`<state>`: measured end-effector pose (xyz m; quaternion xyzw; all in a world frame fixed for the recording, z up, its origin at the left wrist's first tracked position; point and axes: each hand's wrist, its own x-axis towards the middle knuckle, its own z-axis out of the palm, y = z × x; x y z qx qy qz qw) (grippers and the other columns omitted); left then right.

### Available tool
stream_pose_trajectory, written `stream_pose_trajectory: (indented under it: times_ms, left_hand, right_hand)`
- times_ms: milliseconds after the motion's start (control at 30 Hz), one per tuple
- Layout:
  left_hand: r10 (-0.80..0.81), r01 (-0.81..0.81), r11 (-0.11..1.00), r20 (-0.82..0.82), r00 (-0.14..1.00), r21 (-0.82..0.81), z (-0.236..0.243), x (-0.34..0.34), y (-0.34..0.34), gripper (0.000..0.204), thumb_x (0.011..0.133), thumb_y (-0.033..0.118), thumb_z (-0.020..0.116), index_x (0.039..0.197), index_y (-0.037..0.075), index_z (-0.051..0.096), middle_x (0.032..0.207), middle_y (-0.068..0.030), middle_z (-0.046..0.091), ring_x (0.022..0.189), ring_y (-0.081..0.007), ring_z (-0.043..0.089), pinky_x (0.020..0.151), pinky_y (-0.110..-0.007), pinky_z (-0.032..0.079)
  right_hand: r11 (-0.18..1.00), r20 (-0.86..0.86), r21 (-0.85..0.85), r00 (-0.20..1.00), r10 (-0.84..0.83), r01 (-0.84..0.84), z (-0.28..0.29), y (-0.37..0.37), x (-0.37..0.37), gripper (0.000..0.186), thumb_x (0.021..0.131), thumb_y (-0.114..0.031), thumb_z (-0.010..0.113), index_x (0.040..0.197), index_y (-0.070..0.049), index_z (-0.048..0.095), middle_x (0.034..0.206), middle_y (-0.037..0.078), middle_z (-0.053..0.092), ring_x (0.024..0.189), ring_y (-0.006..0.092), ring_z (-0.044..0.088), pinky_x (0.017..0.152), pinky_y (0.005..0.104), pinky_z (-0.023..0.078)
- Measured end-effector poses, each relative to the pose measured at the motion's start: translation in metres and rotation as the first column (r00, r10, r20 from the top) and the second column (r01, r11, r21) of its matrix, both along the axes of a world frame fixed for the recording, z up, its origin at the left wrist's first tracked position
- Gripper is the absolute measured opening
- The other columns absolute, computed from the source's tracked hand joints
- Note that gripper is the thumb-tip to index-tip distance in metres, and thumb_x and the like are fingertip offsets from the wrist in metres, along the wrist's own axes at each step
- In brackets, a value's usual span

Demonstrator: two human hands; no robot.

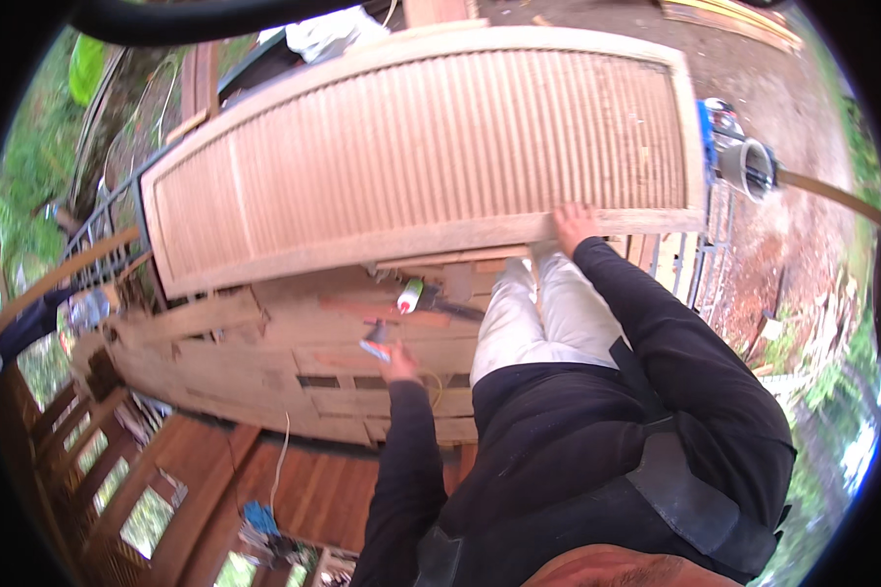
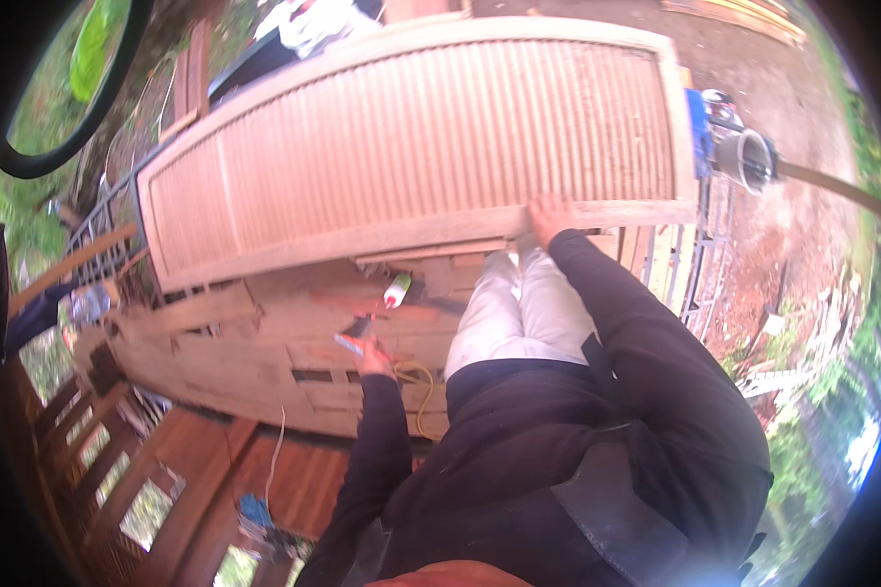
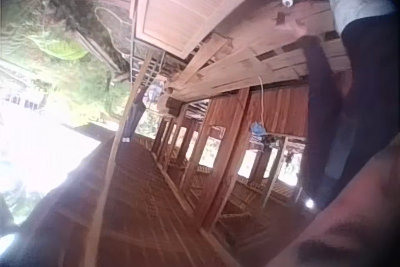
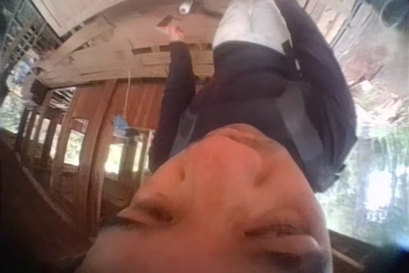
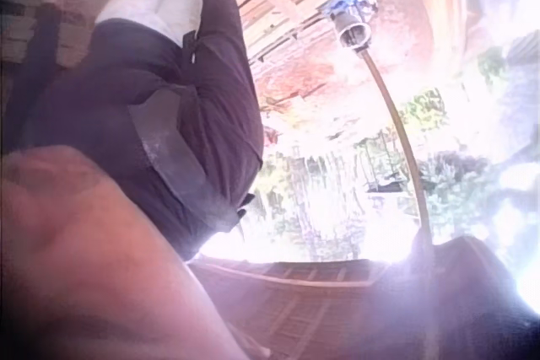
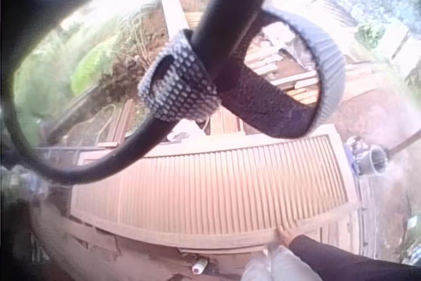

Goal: The person measures and marks a wooden slatted panel using a square and pencil, then uses a hand saw to cut along the marked line. The person repositions the panel and continues sawing to complete the cut.

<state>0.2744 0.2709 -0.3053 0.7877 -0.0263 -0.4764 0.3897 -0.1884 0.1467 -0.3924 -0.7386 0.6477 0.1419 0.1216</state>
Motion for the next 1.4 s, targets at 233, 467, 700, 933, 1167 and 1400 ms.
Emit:
stream_pose_trajectory:
  times_ms: [233,467,700,933,1167,1400]
  left_hand:
    - [-0.528,0.616,0.788,0.494,0.691,-0.020,-0.006,-0.057,0.035,0.030,0.091,0.023,0.075,0.110,0.004,0.060,0.082,-0.0076,0.066,0.074,-0.0237,0.067,0.068,-0.038,0.055]
    - [-0.877,0.936,0.332,0.403,0.262,0.116,0.126,-0.154,0.006,0.053,0.085,0.043,0.080,0.121,0.009,0.064,0.104,-0.0227,0.072,0.096,-0.0412,0.071,0.082,-0.047,0.056]
    - [-0.929,0.996,0.086,0.364,0.069,0.029,0.143,-0.197,0.047,0.050,0.089,0.048,0.075,0.121,0.010,0.068,0.108,-0.0189,0.073,0.101,-0.0381,0.071,0.086,-0.047,0.056]
    - [-0.940,0.976,0.120,0.295,0.171,-0.182,0.132,-0.205,0.089,0.037,0.096,0.035,0.071,0.119,0.006,0.071,0.105,-0.0160,0.074,0.100,-0.0292,0.072,0.089,-0.040,0.056]
    - [-0.782,0.823,0.550,0.261,0.566,-0.141,0.064,-0.178,0.164,0.025,0.102,0.022,0.066,0.115,0.002,0.070,0.098,-0.0075,0.075,0.087,-0.0142,0.069,0.082,-0.030,0.055]
    - [-0.501,0.494,0.865,-0.081,0.862,-0.087,0.077,-0.149,0.235,0.023,0.103,0.020,0.062,0.116,0.002,0.069,0.096,-0.0068,0.074,0.083,-0.0138,0.069,0.074,-0.028,0.056]
  right_hand:
    - [0.946,0.565,0.322,0.793,-0.227,0.042,0.107,0.002,0.045,0.027,0.091,-0.026,0.066,0.103,-0.003,0.069,0.107,0.025,0.069,0.100,0.0426,0.067,0.090,0.0502,0.052]
    - [0.417,0.410,0.907,0.359,-0.839,-0.062,0.178,0.066,0.068,0.062,0.098,-0.060,0.062,0.103,0.002,0.069,0.092,0.014,0.073,0.081,0.0228,0.073,0.067,0.0357,0.060]
    - [0.541,0.495,0.841,0.436,-0.752,-0.023,0.175,0.138,0.048,0.027,0.098,-0.028,0.072,0.100,-0.001,0.068,0.084,0.003,0.067,0.071,0.0084,0.057,0.062,0.0288,0.047]
    - [0.764,0.735,0.645,0.262,-0.626,0.018,0.178,0.201,0.015,0.020,0.099,-0.020,0.071,0.106,-0.002,0.069,0.084,0.003,0.066,0.079,0.0093,0.059,0.075,0.0293,0.049]
    - [0.769,0.750,0.594,0.183,-0.635,0.235,0.195,0.227,-0.041,0.020,0.101,-0.019,0.065,0.112,-0.003,0.070,0.081,0.003,0.067,0.069,0.0093,0.063,0.056,0.0280,0.052]
    - [0.578,0.623,0.634,0.103,-0.775,0.513,0.163,0.288,-0.122,0.019,0.103,-0.018,0.061,0.111,-0.001,0.066,0.084,0.004,0.067,0.066,0.0114,0.061,0.057,0.0299,0.049]
